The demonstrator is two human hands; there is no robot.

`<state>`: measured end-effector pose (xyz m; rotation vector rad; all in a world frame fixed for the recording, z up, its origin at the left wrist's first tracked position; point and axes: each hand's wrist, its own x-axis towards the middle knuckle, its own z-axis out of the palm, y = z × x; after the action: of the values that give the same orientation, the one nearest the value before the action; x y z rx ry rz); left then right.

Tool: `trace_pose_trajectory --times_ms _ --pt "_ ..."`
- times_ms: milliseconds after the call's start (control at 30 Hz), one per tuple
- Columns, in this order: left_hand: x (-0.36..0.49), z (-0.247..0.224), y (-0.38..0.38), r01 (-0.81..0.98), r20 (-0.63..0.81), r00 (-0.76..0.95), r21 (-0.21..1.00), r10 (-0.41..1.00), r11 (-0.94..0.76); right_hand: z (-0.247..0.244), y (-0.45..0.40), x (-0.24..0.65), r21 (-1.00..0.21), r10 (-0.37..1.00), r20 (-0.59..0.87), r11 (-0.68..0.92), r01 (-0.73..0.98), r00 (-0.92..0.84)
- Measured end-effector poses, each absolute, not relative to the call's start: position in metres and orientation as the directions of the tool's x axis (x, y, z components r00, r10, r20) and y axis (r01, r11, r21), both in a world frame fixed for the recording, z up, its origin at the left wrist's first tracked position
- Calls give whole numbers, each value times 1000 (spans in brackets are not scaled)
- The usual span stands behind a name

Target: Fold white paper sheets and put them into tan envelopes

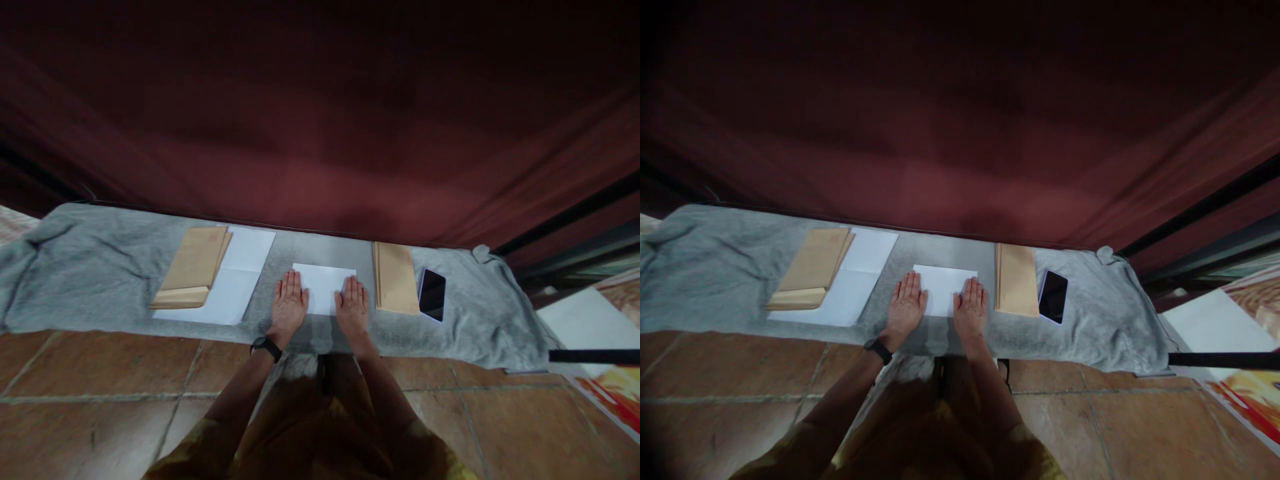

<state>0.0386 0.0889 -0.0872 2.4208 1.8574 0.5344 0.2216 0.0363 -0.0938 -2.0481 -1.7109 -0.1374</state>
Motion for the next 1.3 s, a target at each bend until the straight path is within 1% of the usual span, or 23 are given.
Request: trace_pose_trajectory --times_ms 267,500,567,667,767,867,967,1067,1300 --pt "33 -88 85 932 270 172 268 948 -245 -97 31 225 -269 894 371 -154 951 250" --pt "33 -84 82 940 278 99 288 955 -182 -98 26 226 -301 880 361 -205 931 310" --pt "35 -81 83 935 280 128 286 951 -210 -94 28 225 -291 894 345 -189 938 287" --pt "44 -74 86 898 247 282 272 927 -345 -85 37 220 -286 932 305 -105 952 195" --pt "57 -68 92 837 189 442 266 877 -479 -75 51 213 -291 966 234 -41 956 113" --pt "68 -67 101 806 137 516 257 846 -534 -70 64 209 -279 987 151 -15 960 59" --pt "73 -68 108 806 116 531 236 839 -543 -69 72 209 -265 994 100 -12 964 40" --pt "74 -68 115 818 104 523 220 846 -532 -71 77 209 -265 995 87 -17 964 41" --pt "75 -66 121 854 90 474 196 876 -483 -78 83 205 -272 984 139 -68 960 109"
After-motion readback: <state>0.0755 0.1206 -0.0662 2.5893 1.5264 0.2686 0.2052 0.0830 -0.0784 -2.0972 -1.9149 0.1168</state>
